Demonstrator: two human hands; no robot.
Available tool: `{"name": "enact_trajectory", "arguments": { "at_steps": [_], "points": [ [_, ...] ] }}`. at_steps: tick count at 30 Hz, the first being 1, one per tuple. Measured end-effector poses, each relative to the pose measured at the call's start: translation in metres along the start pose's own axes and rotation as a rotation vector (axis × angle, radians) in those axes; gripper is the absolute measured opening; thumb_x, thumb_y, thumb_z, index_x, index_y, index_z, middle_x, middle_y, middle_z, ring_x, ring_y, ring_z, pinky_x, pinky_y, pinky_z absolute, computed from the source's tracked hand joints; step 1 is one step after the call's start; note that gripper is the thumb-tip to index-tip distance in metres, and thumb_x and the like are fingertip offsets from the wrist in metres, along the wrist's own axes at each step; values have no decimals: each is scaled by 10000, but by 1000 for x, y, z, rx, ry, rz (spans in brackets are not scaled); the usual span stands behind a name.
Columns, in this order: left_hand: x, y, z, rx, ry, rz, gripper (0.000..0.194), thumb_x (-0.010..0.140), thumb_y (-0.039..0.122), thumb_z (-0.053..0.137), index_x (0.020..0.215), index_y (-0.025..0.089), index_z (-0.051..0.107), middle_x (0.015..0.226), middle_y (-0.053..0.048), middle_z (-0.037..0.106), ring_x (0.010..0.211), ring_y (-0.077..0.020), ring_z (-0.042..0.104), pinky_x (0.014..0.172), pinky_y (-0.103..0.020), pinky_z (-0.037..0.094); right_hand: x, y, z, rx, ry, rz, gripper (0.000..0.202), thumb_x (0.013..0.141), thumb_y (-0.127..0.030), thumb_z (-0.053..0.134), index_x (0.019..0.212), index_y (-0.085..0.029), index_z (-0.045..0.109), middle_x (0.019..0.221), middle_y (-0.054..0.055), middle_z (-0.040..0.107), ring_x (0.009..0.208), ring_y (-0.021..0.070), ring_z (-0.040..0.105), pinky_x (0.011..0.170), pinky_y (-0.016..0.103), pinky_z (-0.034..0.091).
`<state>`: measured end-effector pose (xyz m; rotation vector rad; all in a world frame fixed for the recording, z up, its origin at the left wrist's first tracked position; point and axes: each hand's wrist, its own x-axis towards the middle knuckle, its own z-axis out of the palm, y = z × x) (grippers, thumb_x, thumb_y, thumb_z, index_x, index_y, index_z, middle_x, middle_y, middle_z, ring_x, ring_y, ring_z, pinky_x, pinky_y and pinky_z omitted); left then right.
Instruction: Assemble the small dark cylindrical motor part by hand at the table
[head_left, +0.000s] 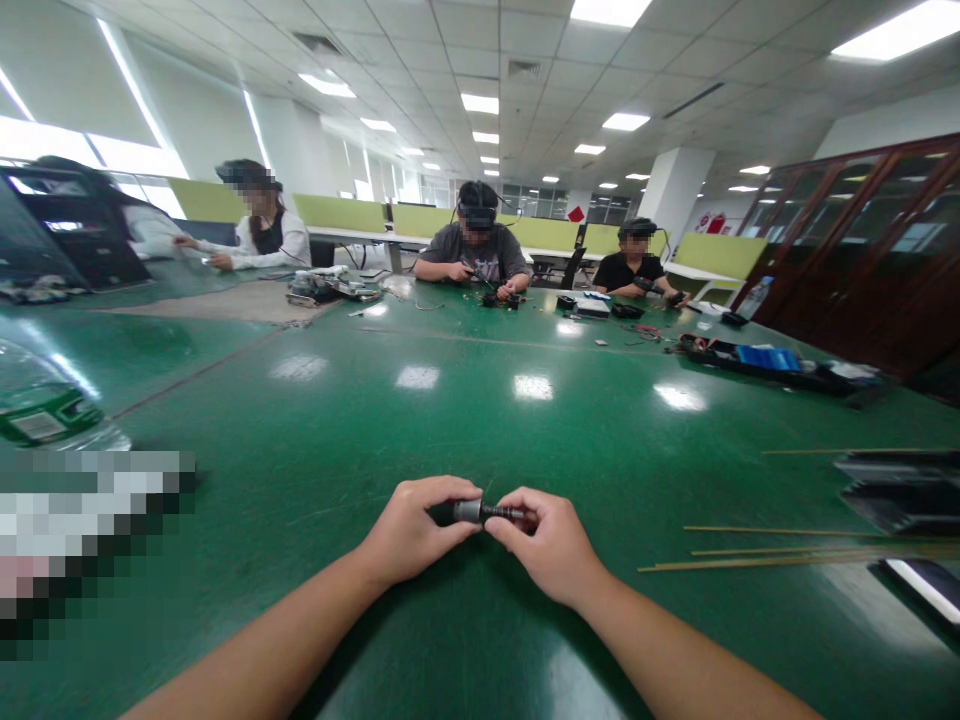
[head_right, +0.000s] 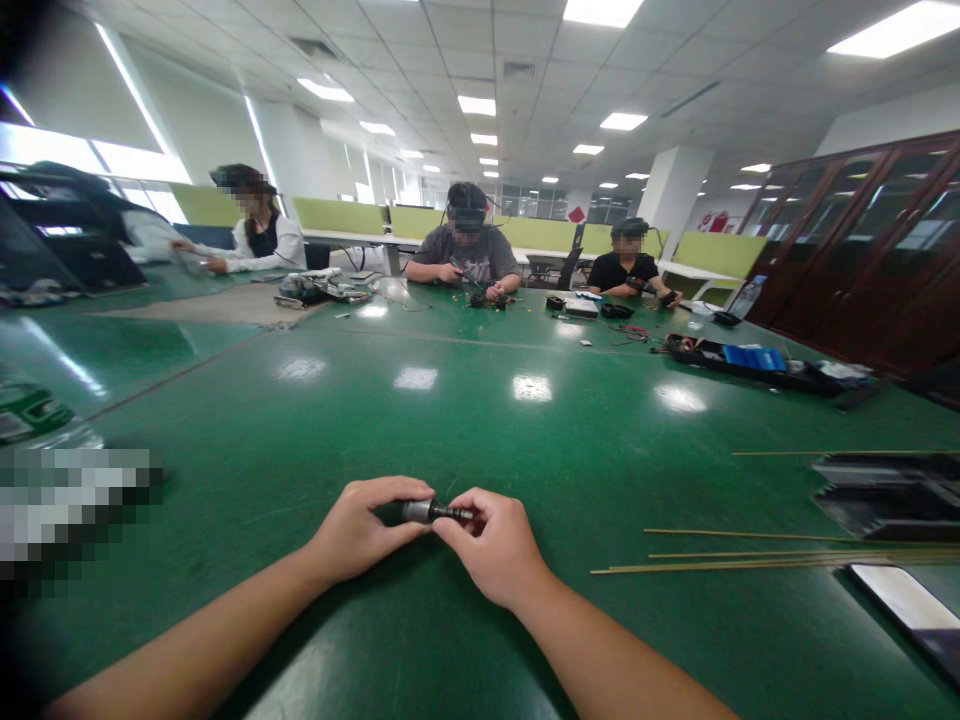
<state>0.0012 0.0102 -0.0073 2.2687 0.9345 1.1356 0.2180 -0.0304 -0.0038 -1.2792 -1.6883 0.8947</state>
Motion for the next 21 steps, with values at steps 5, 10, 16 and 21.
{"name": "enact_trajectory", "arguments": {
  "at_steps": [5, 10, 16, 21],
  "points": [
    [0, 0, 0, 2, -5, 1, 300, 756, 242, 793, 1049, 239, 727, 1036, -48, 748, 972, -216, 704, 920, -349, 557, 1, 2, 1, 2, 6, 2, 141, 865, -318, 667, 893, -185, 702, 703, -7, 653, 621, 139, 606, 569, 219, 429],
    [1, 2, -1, -4, -5, 5, 297, 756, 240, 792, 1046, 239, 726, 1035, -45, 749, 968, -212, 705, 917, -342, 558, 0, 0, -1, -5, 7, -5, 149, 867, -323, 664, 885, -180, 705, 695, -3, 651, 620, 143, 608, 571, 222, 435],
    [0, 2, -1, 3, -4, 6, 287, 764, 247, 784, 1044, 238, 728, 1030, -49, 750, 964, -216, 709, 908, -344, 566, 0, 1, -1, -9, 9, -6, 147, 870, -325, 661, 893, -187, 705, 698, -4, 651, 622, 145, 608, 573, 226, 436],
    [0, 0, -1, 6, 1, 12, 294, 760, 251, 787, 1047, 234, 727, 1034, -59, 748, 964, -225, 709, 904, -357, 569, 0, 1, -1, -9, 12, -7, 146, 866, -322, 664, 890, -184, 705, 692, -3, 650, 622, 147, 608, 572, 227, 437]
  ]
}}
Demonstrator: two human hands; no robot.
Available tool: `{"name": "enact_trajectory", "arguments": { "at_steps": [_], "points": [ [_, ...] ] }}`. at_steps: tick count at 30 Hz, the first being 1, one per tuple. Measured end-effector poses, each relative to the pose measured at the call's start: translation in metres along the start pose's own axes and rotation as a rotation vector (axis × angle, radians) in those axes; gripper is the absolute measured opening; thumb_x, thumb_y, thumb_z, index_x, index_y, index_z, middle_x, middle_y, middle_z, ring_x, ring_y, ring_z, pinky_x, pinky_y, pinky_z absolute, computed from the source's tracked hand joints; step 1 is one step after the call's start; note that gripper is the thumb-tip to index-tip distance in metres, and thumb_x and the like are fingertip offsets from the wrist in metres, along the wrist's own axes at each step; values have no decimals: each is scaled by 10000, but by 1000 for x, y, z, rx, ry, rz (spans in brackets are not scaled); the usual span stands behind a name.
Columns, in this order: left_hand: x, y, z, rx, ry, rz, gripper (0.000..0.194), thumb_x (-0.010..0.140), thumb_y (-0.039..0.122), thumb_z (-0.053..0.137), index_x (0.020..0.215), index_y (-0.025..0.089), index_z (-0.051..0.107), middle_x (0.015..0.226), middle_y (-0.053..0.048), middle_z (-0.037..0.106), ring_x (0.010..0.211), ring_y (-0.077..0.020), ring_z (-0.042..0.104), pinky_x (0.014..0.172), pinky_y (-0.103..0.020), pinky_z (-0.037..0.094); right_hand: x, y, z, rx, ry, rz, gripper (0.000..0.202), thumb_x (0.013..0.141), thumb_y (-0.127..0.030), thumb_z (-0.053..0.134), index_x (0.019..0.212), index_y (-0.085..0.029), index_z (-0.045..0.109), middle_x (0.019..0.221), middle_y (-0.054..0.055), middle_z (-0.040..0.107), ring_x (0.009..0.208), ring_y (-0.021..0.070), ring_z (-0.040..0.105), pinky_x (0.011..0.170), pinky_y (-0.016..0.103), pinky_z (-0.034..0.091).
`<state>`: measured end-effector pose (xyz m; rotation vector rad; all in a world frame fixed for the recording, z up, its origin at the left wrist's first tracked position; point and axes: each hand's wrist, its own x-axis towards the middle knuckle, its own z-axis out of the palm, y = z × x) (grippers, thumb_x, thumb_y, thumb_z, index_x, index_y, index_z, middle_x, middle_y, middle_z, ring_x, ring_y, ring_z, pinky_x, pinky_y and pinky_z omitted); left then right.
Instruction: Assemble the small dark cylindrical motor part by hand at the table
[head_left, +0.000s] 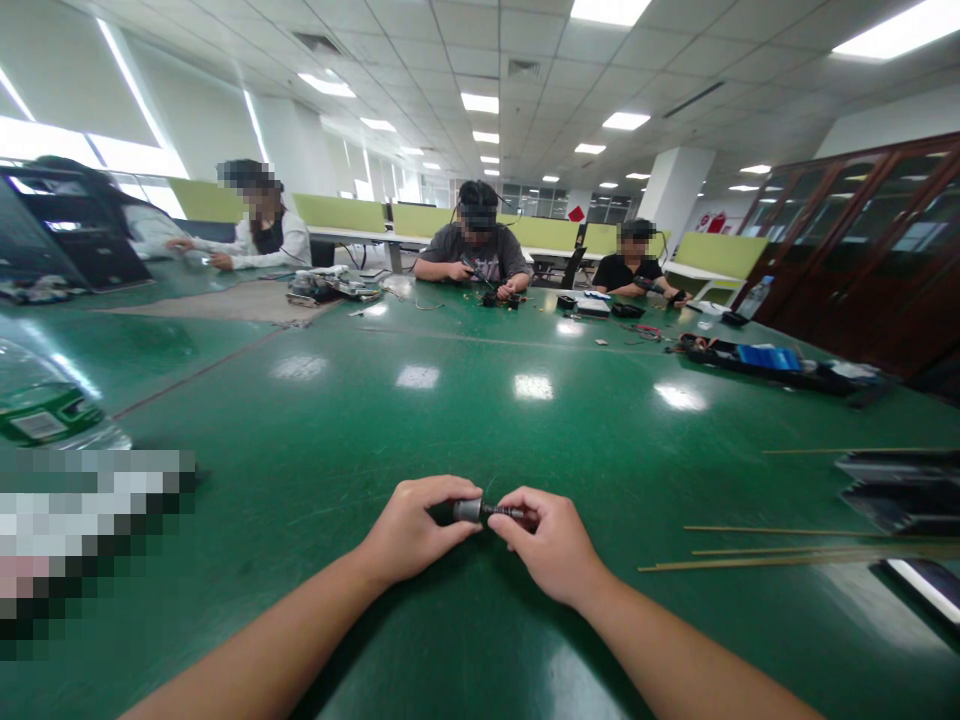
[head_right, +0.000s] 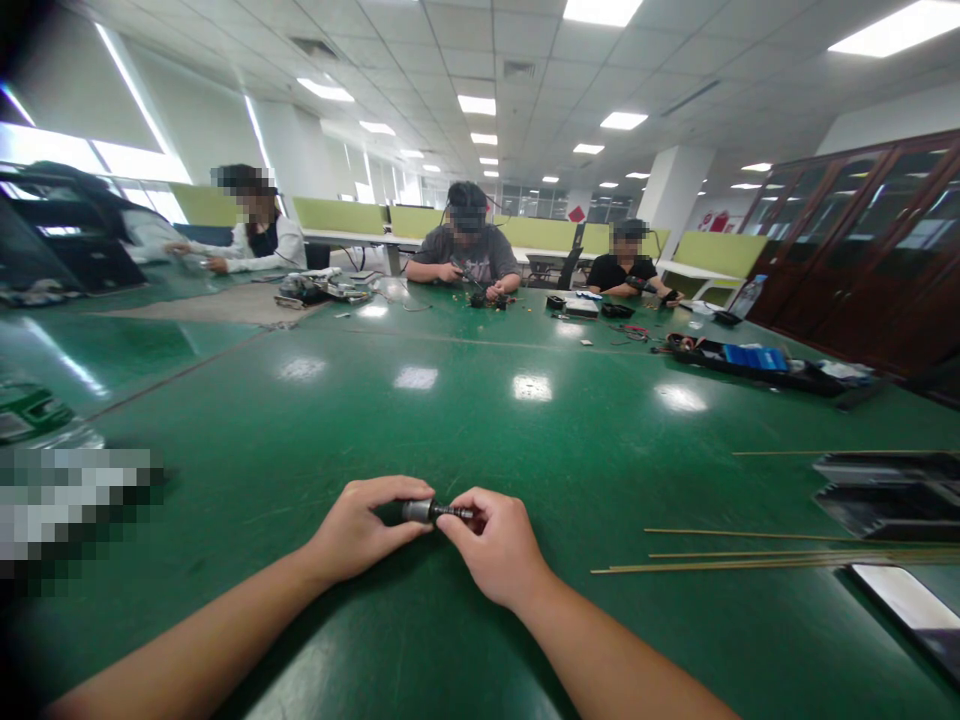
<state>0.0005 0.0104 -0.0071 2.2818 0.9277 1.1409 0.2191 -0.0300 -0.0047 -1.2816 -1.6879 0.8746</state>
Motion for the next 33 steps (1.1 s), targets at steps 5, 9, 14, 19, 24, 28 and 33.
{"name": "enact_trajectory", "arguments": {
  "at_steps": [5, 9, 14, 19, 24, 28, 33],
  "points": [
    [1, 1, -1, 2, -5, -3, 293, 764, 255, 787, 1049, 235, 725, 1036, -56, 749, 970, -222, 707, 911, -355, 565, 0, 1, -1, 4, -8, -2, 141, 871, -319, 657, 897, -188, 702, 698, -5, 649, 625, 145, 607, 575, 227, 437],
    [1, 2, -1, 1, -9, -9, 294, 763, 252, 788, 1050, 240, 723, 1038, -50, 748, 970, -218, 706, 913, -354, 563, 1, 3, 1, 13, 3, 2, 143, 866, -314, 660, 904, -184, 703, 709, 0, 653, 623, 145, 609, 571, 228, 440],
    [0, 0, -1, -8, -9, -5, 292, 767, 248, 782, 1052, 232, 722, 1039, -60, 747, 969, -225, 705, 909, -361, 565, 1, 3, 1, 14, 6, 7, 139, 858, -307, 664, 905, -183, 704, 707, 0, 657, 620, 147, 612, 567, 227, 443],
    [0, 0, -1, -8, -7, -10, 304, 759, 252, 791, 1055, 247, 720, 1041, -45, 746, 974, -217, 703, 919, -351, 556, 1, 4, 1, 19, 1, 7, 122, 855, -291, 665, 907, -186, 699, 715, 0, 660, 627, 146, 615, 574, 226, 445],
    [0, -1, -1, -8, -8, -15, 309, 760, 248, 790, 1060, 252, 718, 1048, -37, 745, 980, -210, 701, 925, -342, 550, 0, 4, 1, 24, -4, 5, 110, 856, -276, 660, 919, -191, 692, 725, -4, 657, 632, 144, 612, 581, 227, 442],
    [-1, -2, -1, -10, -5, -14, 304, 762, 250, 789, 1058, 251, 720, 1049, -35, 744, 982, -207, 702, 924, -334, 549, 0, 5, 1, 19, -7, 6, 104, 857, -272, 658, 921, -196, 690, 734, -5, 656, 639, 145, 611, 587, 231, 443],
    [0, -1, -2, -3, 0, -12, 302, 762, 251, 790, 1056, 250, 722, 1048, -33, 745, 983, -203, 701, 930, -327, 544, 0, 5, 2, 24, -7, 10, 117, 860, -273, 656, 945, -199, 688, 742, -5, 660, 638, 144, 611, 583, 232, 443]
  ]
}}
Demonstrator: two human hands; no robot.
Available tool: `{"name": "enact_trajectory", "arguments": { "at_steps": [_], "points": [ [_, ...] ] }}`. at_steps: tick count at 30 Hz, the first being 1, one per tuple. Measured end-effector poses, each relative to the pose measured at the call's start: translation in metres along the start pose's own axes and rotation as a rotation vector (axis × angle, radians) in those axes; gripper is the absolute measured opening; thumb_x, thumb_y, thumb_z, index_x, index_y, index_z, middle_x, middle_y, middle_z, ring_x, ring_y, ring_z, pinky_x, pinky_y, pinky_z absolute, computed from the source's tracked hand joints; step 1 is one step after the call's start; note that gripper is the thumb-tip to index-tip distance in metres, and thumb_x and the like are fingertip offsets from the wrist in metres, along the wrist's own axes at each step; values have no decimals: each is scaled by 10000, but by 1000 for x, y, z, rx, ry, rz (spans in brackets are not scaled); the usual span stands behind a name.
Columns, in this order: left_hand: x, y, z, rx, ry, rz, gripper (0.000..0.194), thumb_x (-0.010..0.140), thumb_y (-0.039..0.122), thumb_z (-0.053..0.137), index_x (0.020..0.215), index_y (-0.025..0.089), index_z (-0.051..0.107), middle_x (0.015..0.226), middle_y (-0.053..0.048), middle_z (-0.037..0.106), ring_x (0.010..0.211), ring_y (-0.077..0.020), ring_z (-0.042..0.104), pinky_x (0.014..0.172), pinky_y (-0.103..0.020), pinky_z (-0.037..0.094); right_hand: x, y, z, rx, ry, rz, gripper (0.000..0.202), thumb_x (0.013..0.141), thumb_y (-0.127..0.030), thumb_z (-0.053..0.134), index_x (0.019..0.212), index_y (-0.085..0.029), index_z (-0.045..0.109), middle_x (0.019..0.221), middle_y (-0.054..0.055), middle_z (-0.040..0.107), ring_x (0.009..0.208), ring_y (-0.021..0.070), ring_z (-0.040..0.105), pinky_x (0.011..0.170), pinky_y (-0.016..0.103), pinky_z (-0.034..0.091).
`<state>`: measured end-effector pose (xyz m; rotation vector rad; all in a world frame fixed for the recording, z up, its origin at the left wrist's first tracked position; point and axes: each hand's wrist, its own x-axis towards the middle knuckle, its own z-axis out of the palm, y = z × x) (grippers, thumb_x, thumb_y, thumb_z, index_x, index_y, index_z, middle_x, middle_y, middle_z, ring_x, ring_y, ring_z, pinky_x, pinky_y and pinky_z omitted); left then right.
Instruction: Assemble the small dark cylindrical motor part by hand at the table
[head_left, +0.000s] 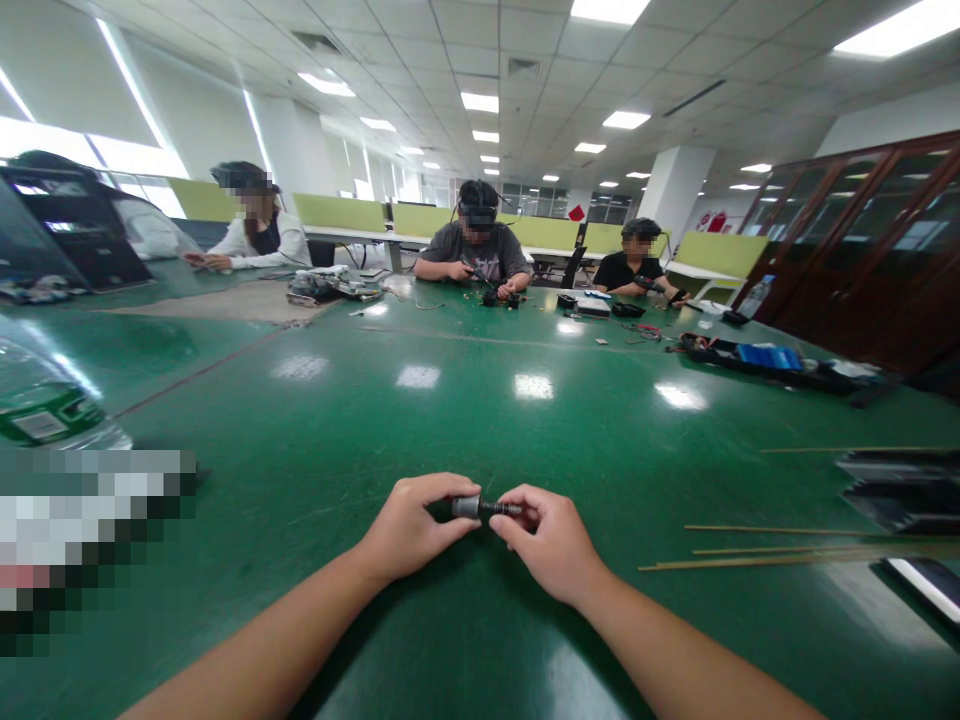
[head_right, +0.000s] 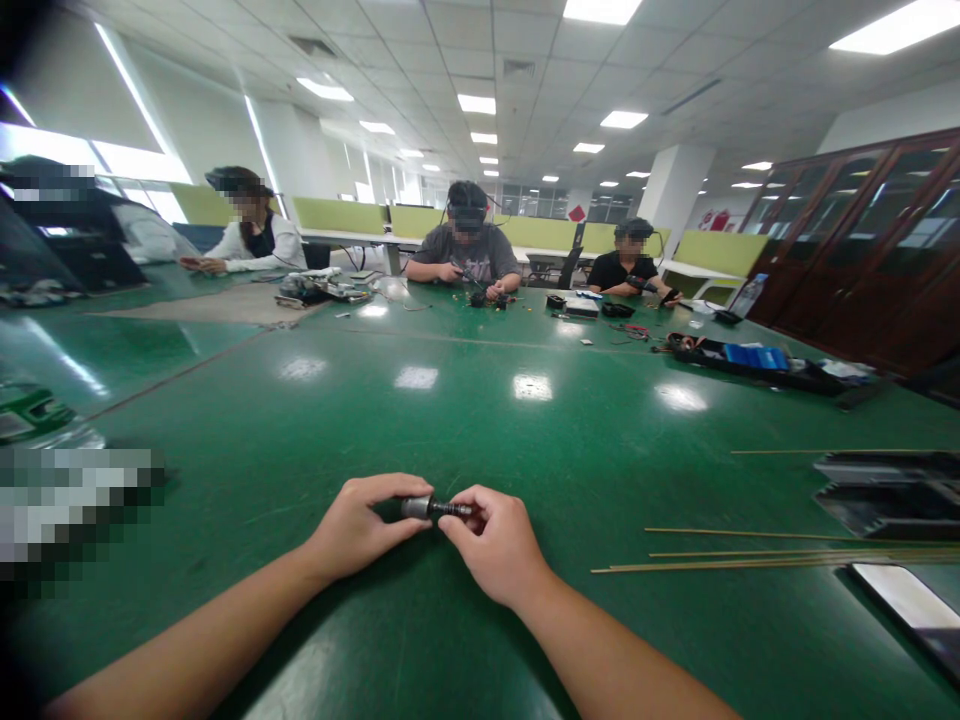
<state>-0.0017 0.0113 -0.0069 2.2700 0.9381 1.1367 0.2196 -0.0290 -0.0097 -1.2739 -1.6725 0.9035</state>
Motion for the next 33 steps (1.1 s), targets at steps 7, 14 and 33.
{"name": "enact_trajectory", "arguments": {
  "at_steps": [7, 14, 33],
  "points": [
    [1, 1, 0, 10, 4, -16, 301, 748, 231, 798, 1040, 247, 727, 1036, -27, 749, 973, -198, 704, 921, -322, 547, 1, -1, -1, 12, -4, -2, 117, 861, -269, 652, 939, -194, 697, 733, -5, 661, 626, 140, 606, 573, 227, 439],
    [0, 0, 0, 8, 5, -12, 297, 754, 242, 795, 1043, 249, 726, 1039, -28, 749, 974, -200, 704, 924, -328, 546, 1, -2, -2, -12, 16, -29, 99, 852, -254, 662, 927, -211, 708, 742, -9, 675, 645, 141, 604, 600, 231, 438],
    [1, -1, -2, 13, 20, 6, 291, 759, 255, 791, 1043, 250, 722, 1044, -32, 748, 980, -203, 704, 927, -331, 548, 0, -10, -6, -132, 60, -82, 78, 841, -222, 684, 906, -222, 728, 751, -15, 679, 656, 143, 581, 605, 240, 407]
  ]
}}
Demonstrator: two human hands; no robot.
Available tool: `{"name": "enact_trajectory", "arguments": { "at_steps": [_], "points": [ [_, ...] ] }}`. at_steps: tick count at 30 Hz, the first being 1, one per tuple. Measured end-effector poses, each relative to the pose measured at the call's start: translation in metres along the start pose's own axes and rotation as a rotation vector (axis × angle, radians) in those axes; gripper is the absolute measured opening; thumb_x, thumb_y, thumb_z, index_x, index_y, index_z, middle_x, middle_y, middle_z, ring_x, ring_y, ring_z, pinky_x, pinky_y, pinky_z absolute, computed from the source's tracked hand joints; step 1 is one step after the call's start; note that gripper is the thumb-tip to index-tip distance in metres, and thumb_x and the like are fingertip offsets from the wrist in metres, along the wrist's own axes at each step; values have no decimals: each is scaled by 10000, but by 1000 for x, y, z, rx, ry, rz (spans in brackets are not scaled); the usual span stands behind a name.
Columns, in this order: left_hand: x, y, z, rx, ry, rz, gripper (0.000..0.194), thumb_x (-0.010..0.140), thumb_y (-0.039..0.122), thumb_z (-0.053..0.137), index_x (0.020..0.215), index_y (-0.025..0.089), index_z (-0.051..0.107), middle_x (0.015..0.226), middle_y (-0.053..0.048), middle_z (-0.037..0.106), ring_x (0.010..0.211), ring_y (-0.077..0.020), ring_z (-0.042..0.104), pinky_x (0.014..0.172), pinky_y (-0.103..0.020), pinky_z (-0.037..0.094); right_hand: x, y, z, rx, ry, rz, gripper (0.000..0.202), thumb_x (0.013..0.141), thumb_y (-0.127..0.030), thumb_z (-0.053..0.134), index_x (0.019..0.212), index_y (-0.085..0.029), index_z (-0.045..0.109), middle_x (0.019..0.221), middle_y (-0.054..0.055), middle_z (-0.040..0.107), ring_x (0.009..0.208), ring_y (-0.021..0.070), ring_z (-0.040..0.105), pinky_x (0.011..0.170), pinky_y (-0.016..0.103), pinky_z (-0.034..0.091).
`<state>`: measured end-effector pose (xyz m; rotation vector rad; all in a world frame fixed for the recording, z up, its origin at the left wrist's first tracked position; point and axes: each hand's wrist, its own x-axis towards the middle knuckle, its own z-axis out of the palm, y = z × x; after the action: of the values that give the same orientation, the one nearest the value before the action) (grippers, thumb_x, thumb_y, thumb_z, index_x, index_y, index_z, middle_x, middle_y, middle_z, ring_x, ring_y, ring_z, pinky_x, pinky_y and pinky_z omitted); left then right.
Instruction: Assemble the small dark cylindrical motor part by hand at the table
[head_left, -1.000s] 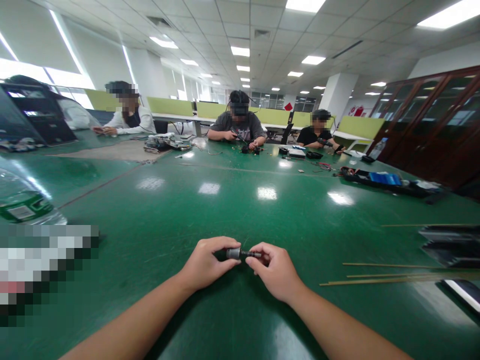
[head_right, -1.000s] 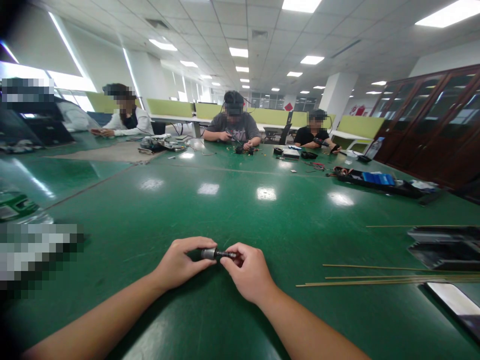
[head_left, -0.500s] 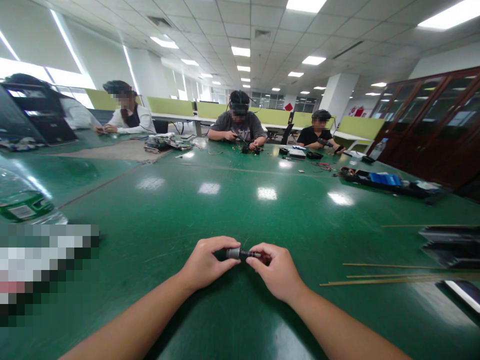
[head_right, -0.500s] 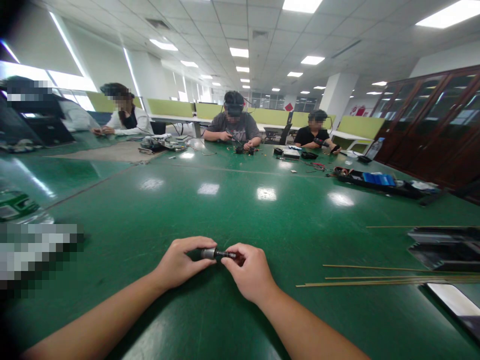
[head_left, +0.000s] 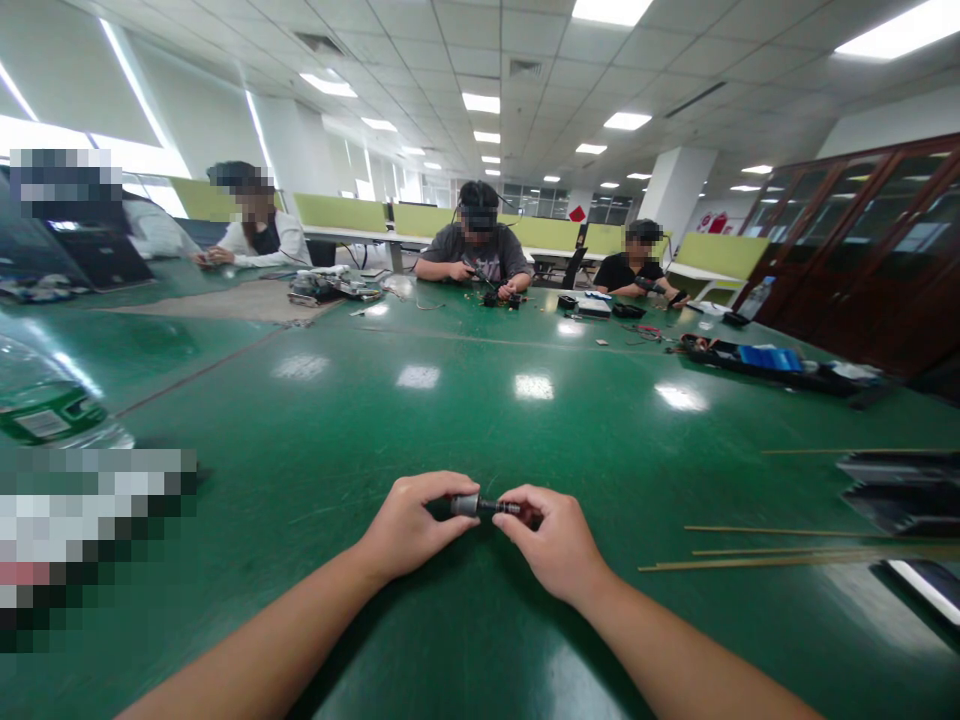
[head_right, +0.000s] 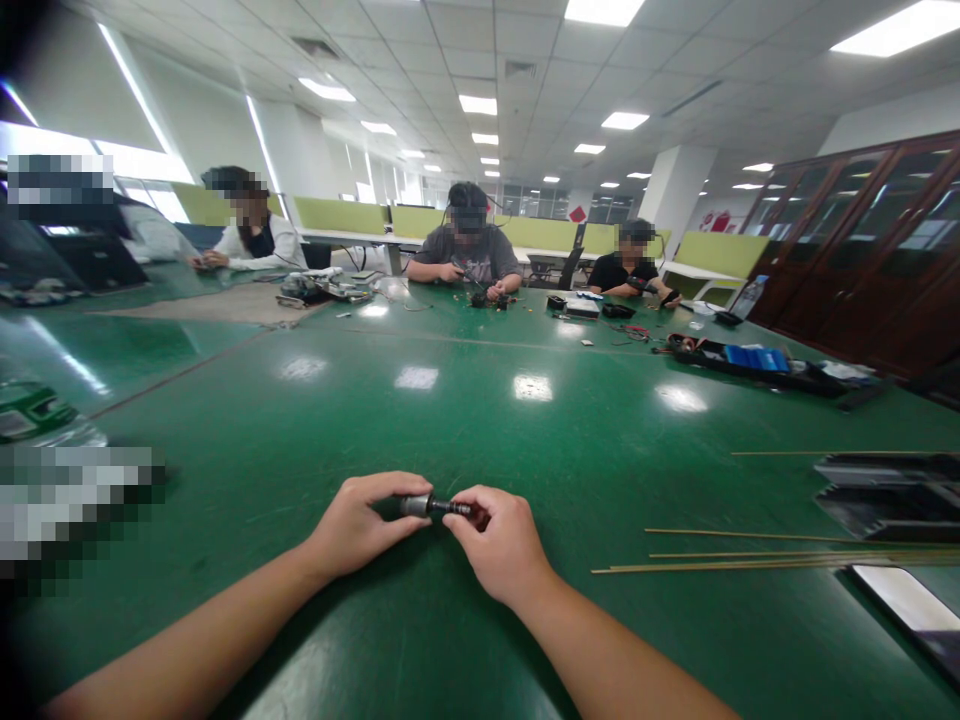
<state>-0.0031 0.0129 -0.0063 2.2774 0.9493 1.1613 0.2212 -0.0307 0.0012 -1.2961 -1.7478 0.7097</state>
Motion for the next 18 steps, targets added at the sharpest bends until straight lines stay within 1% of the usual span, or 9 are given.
{"name": "enact_trajectory", "arguments": {
  "at_steps": [8, 18],
  "points": [
    [0, 0, 0, 10, -9, 5, 278, 769, 260, 781, 1040, 243, 724, 1032, -39, 750, 969, -205, 706, 919, -335, 550, 0, 4, 3, -7, 12, 11, 86, 836, -226, 688, 914, -222, 726, 739, -16, 675, 641, 142, 575, 594, 240, 403],
    [1, 1, -1, 11, -6, 5, 278, 771, 256, 777, 1043, 235, 724, 1035, -49, 748, 969, -210, 706, 919, -339, 554, -1, 2, 2, -5, 18, 15, 97, 833, -225, 686, 920, -211, 726, 728, -12, 676, 631, 139, 574, 589, 235, 411]
  ]
}}
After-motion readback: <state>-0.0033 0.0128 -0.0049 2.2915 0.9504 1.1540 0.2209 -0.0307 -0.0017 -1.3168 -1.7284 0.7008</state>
